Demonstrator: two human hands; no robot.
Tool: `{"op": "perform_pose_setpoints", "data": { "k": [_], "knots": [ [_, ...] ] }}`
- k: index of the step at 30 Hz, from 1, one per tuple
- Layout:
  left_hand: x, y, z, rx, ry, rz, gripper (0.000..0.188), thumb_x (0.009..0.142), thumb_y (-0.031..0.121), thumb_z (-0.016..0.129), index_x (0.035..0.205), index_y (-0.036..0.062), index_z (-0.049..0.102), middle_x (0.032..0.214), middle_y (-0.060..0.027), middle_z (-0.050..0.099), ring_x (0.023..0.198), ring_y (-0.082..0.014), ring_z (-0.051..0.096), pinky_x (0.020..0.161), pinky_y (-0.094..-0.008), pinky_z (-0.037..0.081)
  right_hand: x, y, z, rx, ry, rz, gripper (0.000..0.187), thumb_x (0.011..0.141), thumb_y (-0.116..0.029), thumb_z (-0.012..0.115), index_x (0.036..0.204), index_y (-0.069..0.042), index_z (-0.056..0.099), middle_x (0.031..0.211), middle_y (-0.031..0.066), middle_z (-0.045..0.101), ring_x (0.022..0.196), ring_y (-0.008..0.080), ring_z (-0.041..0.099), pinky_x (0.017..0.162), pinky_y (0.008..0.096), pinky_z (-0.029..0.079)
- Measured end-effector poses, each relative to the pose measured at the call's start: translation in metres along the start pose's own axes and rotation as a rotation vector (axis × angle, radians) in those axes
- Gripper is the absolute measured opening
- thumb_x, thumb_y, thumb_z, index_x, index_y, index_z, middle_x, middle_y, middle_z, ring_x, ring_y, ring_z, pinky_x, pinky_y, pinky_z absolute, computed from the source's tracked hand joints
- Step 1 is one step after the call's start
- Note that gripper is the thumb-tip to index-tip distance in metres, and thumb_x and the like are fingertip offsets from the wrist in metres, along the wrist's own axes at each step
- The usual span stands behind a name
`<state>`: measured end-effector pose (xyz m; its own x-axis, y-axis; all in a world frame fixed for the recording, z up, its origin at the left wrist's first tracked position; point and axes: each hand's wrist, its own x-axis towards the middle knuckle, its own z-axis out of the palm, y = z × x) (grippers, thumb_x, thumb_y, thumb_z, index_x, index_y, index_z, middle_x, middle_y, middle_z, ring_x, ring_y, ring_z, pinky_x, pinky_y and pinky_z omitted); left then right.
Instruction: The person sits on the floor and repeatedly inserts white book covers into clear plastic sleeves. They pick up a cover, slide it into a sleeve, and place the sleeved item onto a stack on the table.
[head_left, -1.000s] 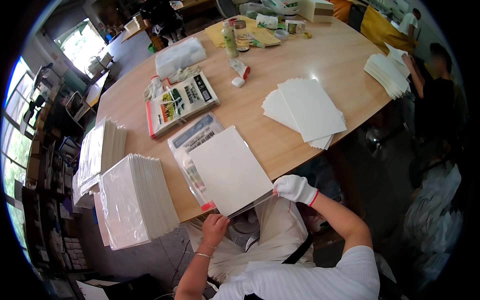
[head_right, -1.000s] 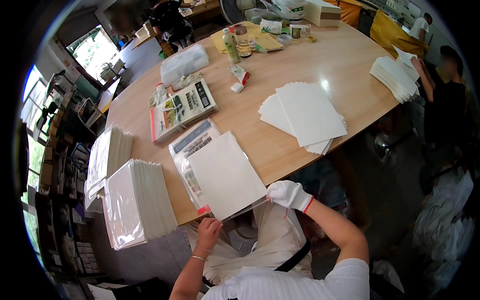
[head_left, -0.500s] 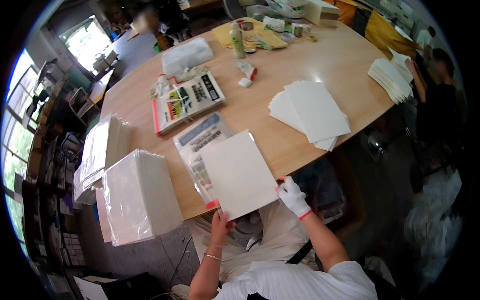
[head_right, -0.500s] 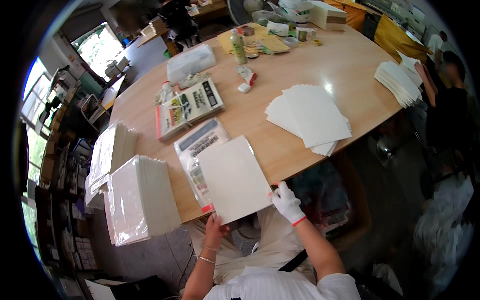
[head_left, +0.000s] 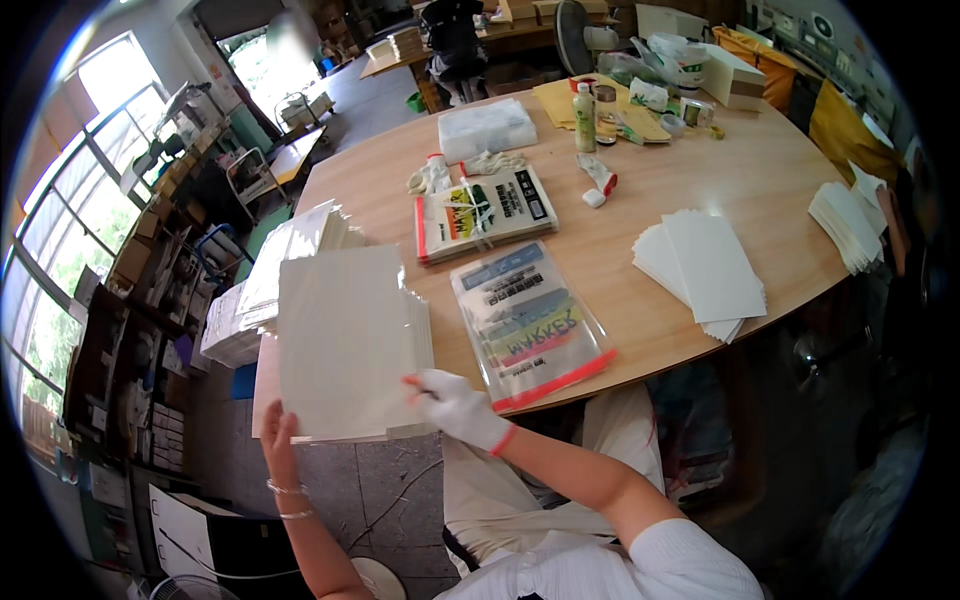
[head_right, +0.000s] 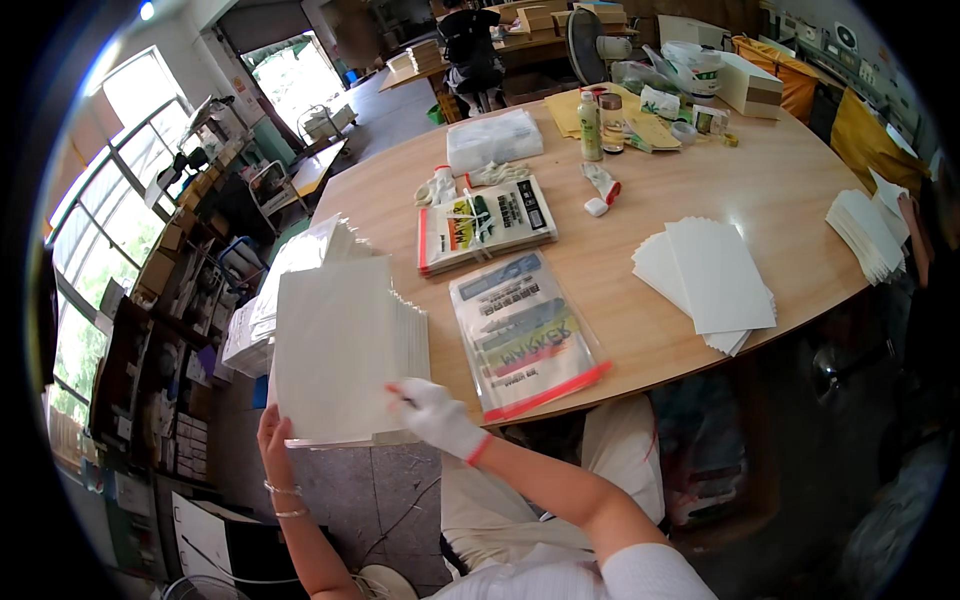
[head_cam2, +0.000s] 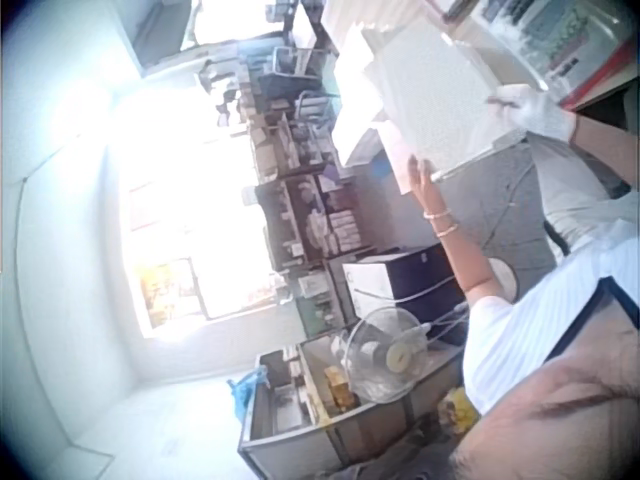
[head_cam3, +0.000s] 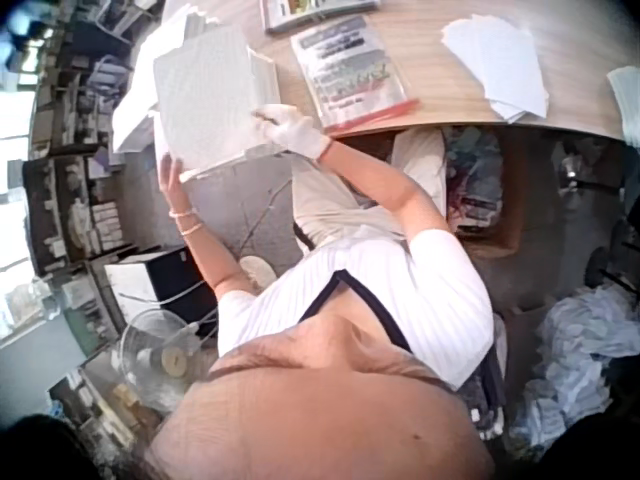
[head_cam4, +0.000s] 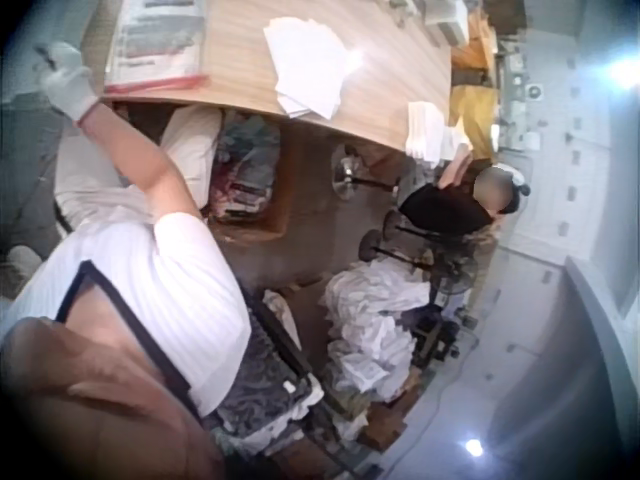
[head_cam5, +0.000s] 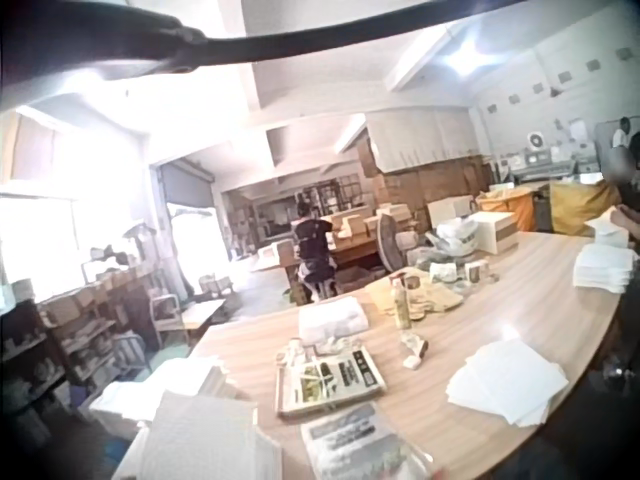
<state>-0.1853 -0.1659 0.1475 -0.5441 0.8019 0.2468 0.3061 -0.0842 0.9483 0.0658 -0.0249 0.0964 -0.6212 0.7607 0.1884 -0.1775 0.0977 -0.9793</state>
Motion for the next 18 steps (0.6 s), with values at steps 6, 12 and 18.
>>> {"op": "perform_pose_setpoints", "data": {
  "k": [6,12,18],
  "knots": [
    [0.007,-0.082,-0.05,0.126,0.122,-0.218,0.046,0.081,0.008,0.046,0.126,-0.0007,0.044,0.123,-0.0077,0.048,0.1,-0.0126,0.048,0.084,-0.0234,0.039,0.023,-0.011,0.029,-0.471,-0.199,0.012,0.031,0.082,-0.027,0.053,0.1,-0.004,0.062,0.096,0.0144,0.062,0.09,0.0242,0.06,0.076,0.0278,0.047],
    [-0.001,-0.106,-0.064,0.453,0.443,0.323,0.048,0.083,0.01,0.045,0.128,-0.0022,0.036,0.128,-0.0125,0.041,0.103,-0.0182,0.048,0.085,-0.0273,0.039,-0.022,0.052,-0.103,-0.311,0.156,-0.209,0.024,0.079,-0.003,0.053,0.101,-0.001,0.06,0.078,0.011,0.062,0.072,0.0118,0.058,0.066,0.0251,0.045],
    [-0.064,-0.032,0.052,0.16,0.278,0.349,0.021,0.084,0.012,0.054,0.098,-0.0023,0.048,0.095,-0.0097,0.057,0.08,-0.0166,0.056,0.069,-0.0282,0.044,-0.117,0.018,-0.316,-1.723,0.609,0.241,0.026,0.066,-0.019,0.067,0.084,-0.009,0.051,0.088,0.0101,0.049,0.085,0.0283,0.049,0.07,0.0398,0.044]
  ]
}}
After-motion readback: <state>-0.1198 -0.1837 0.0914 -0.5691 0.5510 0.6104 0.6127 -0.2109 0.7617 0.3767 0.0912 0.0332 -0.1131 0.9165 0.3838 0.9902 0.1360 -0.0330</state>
